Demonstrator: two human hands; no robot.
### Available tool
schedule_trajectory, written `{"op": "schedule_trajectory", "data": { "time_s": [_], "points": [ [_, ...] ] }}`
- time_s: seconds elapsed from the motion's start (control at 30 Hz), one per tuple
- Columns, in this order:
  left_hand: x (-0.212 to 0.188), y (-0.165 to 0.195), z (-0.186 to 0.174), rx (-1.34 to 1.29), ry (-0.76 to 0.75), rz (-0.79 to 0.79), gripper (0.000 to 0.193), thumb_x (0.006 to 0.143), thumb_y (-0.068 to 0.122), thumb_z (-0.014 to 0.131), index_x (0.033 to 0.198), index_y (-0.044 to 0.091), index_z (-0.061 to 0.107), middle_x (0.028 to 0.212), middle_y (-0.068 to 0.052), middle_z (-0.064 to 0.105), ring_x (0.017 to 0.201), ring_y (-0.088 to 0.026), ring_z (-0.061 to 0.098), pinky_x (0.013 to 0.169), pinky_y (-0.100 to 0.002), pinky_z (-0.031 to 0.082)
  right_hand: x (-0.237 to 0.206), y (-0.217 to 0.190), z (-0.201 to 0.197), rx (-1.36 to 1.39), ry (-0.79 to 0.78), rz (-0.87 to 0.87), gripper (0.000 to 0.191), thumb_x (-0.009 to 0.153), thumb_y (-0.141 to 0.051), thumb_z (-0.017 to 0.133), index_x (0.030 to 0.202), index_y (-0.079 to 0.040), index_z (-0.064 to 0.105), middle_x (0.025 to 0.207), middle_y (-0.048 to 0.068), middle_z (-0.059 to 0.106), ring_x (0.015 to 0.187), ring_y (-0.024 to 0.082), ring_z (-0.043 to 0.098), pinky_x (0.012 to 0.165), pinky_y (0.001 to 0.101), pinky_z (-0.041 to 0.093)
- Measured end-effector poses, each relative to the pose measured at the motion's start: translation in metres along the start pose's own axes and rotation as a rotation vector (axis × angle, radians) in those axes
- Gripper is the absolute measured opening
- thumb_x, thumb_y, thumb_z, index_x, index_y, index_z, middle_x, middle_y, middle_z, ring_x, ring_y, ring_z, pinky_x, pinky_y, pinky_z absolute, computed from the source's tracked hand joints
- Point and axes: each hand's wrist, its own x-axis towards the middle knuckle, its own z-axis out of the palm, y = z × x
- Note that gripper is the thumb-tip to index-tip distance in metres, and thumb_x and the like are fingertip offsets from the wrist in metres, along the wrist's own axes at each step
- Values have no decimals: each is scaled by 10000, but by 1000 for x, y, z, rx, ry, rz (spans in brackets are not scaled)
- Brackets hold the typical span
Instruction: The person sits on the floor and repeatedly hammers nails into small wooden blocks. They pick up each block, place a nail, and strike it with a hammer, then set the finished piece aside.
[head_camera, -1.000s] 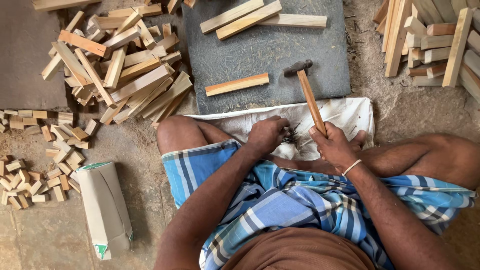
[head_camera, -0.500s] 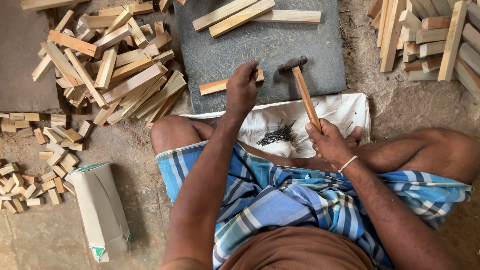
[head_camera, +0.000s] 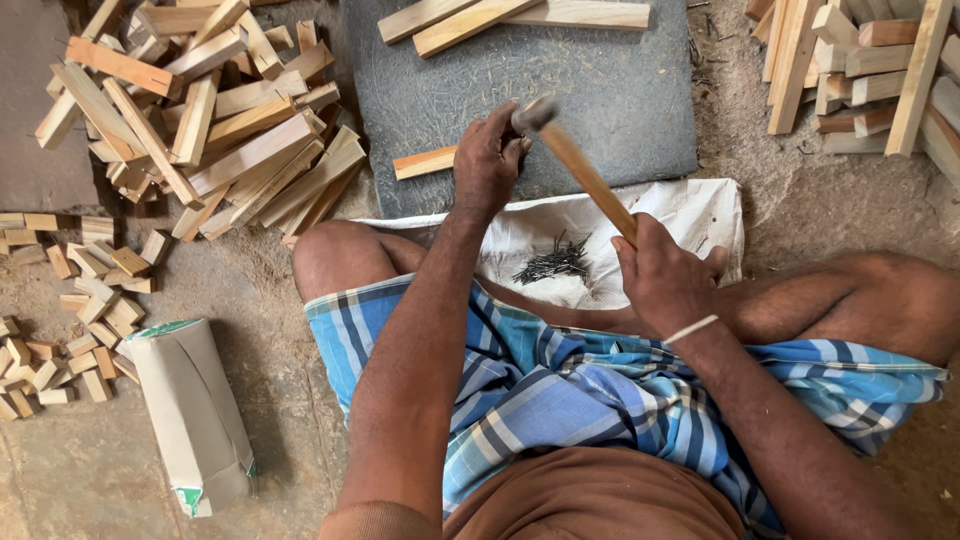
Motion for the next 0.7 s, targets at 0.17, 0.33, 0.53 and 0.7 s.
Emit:
{"op": "schedule_trajectory", "data": {
  "time_s": [0.17, 0.33, 0.53, 0.7],
  "points": [
    [-3, -2, -4, -16, 13, 77, 546, 926, 69, 768, 1421, 149, 551, 1069, -76, 746, 1004, -226, 703, 921, -408, 624, -9, 7, 0, -29, 191, -118, 323, 1059, -329, 552, 1164, -23, 573, 854, 126, 739, 681, 315, 721, 706, 574, 496],
    [-3, -8, -14, -346, -39, 15, 650, 961, -85, 559, 1549, 98, 351, 1357, -189, 609, 1222, -317, 659, 1040, -420, 581, -24, 20, 2, 150, 493, -325, 313, 1106, -313, 520, 1210, -18, 523, 969, 209, 643, 817, 393, 655, 736, 523, 528],
    [6, -12, -18, -209, -48, 84, 586, 899, -78, 574, 1451, 45, 424, 1313, -226, 610, 1148, -374, 637, 1025, -463, 532, 1, 18, 25, 82, 104, 0, 366, 1083, -303, 541, 1283, -1, 493, 1055, 277, 677, 856, 469, 671, 715, 568, 517],
    [14, 1, -64, 307, -486, 353, 291, 890, 23, 669, 1178, 65, 649, 1292, -142, 661, 1154, -379, 625, 1039, -468, 521, -13, 40, 35, 221, 207, 71, 357, 1024, -289, 566, 1243, -9, 542, 994, 271, 670, 911, 480, 645, 740, 577, 500]
  ]
}}
